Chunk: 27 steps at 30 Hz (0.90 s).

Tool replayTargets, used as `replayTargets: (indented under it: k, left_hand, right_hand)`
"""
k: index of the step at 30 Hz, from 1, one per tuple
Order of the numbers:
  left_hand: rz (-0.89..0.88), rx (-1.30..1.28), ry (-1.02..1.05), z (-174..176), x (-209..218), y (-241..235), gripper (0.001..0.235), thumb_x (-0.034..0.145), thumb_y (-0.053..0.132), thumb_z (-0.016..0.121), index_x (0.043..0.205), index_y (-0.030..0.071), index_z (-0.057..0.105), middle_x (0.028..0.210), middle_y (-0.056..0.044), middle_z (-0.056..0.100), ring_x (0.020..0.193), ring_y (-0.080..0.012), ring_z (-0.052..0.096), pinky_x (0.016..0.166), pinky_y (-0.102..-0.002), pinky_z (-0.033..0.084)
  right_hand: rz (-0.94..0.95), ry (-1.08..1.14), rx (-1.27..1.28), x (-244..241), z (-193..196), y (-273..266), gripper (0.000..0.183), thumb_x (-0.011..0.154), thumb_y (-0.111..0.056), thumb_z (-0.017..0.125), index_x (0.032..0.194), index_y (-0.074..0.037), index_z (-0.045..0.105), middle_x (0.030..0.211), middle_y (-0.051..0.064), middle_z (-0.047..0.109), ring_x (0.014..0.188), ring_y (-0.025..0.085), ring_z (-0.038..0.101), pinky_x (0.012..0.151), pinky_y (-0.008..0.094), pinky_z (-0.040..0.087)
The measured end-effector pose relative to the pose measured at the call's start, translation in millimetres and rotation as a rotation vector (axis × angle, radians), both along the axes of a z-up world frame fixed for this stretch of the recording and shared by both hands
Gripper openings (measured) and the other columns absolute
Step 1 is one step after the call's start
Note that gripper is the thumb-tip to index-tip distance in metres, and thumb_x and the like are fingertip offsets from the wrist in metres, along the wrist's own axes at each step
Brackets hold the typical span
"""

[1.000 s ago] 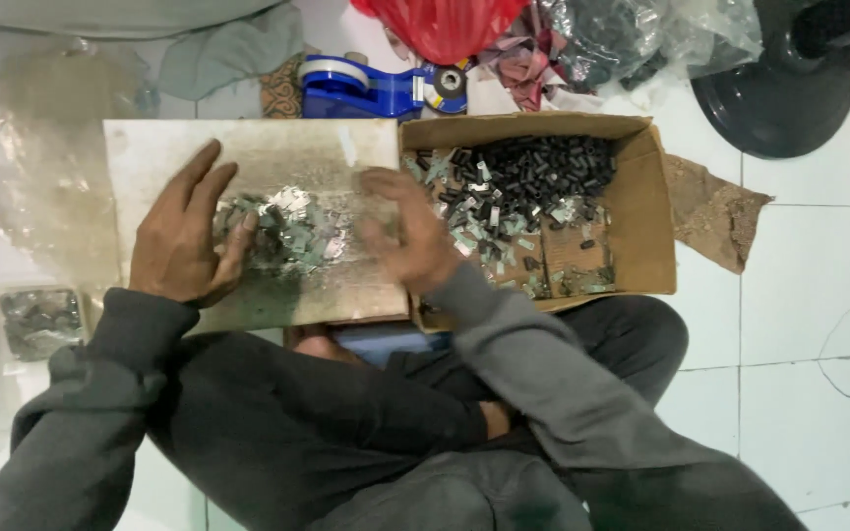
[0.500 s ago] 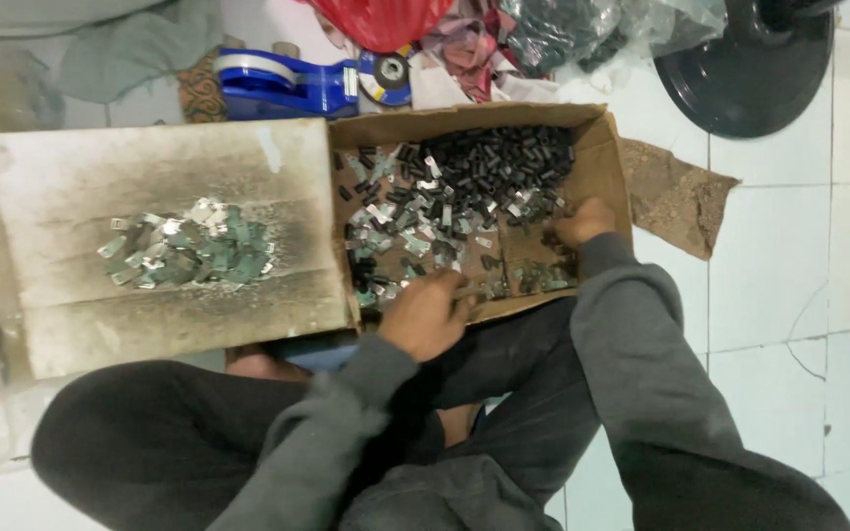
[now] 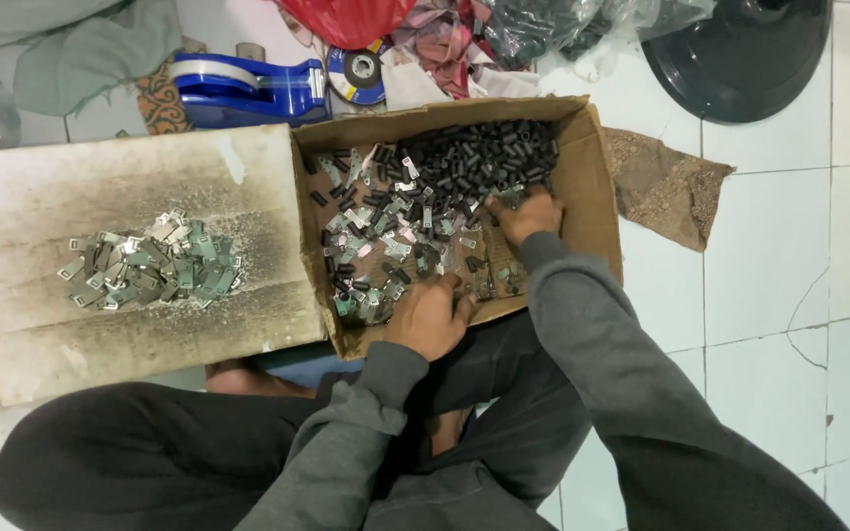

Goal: Sorting and arranging small metal components from a cardboard box onto a board

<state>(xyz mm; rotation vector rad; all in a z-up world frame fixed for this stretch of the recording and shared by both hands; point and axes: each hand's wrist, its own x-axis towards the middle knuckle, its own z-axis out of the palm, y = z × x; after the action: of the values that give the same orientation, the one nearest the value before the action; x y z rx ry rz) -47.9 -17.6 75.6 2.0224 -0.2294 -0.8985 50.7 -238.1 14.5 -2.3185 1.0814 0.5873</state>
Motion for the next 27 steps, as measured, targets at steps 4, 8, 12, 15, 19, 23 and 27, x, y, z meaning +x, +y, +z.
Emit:
replayTargets:
  k: [4,8,12,15,19,23,27]
  left_hand:
    - [-0.006,0.007,-0.026,-4,-1,-1,0.052,0.101,0.035,0.053,0.138,-0.001,0.061,0.114,-0.031,0.072,0.107,-0.0467,0.071,0.085,-0.055,0.059]
    - [0.004,-0.024,-0.034,10,0,2,0.050,0.102,0.033,0.051,0.134,-0.004,0.062,0.117,-0.032,0.070,0.107,-0.0464,0.071,0.084,-0.053,0.059]
    - [0.021,-0.035,-0.027,13,-2,2,0.051,0.104,0.035,0.050,0.133,-0.005,0.063,0.116,-0.032,0.071,0.105,-0.0453,0.072,0.082,-0.052,0.059]
    - [0.019,-0.040,-0.051,10,-3,2,0.050,0.104,0.034,0.050,0.132,-0.005,0.063,0.116,-0.033,0.070,0.105,-0.0458,0.072,0.082,-0.053,0.059]
    - [0.047,-0.045,-0.035,6,-5,2,0.048,0.103,0.032,0.051,0.131,-0.005,0.064,0.112,-0.033,0.071,0.104,-0.0472,0.071,0.082,-0.053,0.059]
    - [0.056,-0.058,-0.028,0,-5,2,0.048,0.103,0.033,0.051,0.131,-0.004,0.064,0.113,-0.032,0.071,0.106,-0.0476,0.071,0.083,-0.054,0.059]
    - [0.117,-0.114,-0.006,-11,-7,2,0.046,0.100,0.031,0.054,0.130,-0.003,0.064,0.112,-0.030,0.072,0.106,-0.0472,0.071,0.085,-0.053,0.059]
  right_hand:
    - [-0.051,-0.042,-0.001,2,-18,-4,0.077,0.088,-0.046,0.085,0.147,-0.009,0.052,0.141,0.022,0.051,0.136,0.036,0.055,0.113,0.048,0.050]
    - [-0.048,-0.119,0.040,0,-22,-7,0.060,0.086,-0.040,0.088,0.125,0.000,0.067,0.121,0.022,0.068,0.120,0.033,0.066,0.096,0.046,0.058]
    - [-0.096,-0.144,0.064,-1,-25,-3,0.054,0.081,-0.036,0.092,0.115,0.000,0.069,0.112,0.020,0.073,0.111,0.030,0.071,0.090,0.043,0.059]
    - [-0.157,-0.175,0.119,-3,-2,18,0.050,0.082,-0.028,0.091,0.117,0.000,0.069,0.110,0.019,0.074,0.106,0.030,0.073,0.087,0.043,0.060]
    - [-0.281,-0.216,0.253,5,-53,-22,0.054,0.079,-0.019,0.095,0.119,-0.003,0.062,0.112,0.018,0.067,0.104,0.029,0.072,0.074,0.047,0.069]
    - [-0.431,-0.266,0.568,-6,4,-6,0.052,0.080,0.001,0.088,0.121,0.005,0.057,0.112,0.016,0.055,0.106,0.026,0.062,0.082,0.042,0.067]
    - [-0.331,-0.161,0.754,-13,18,-29,0.049,0.080,-0.004,0.087,0.122,0.003,0.064,0.111,0.010,0.051,0.105,0.026,0.058,0.083,0.033,0.064]
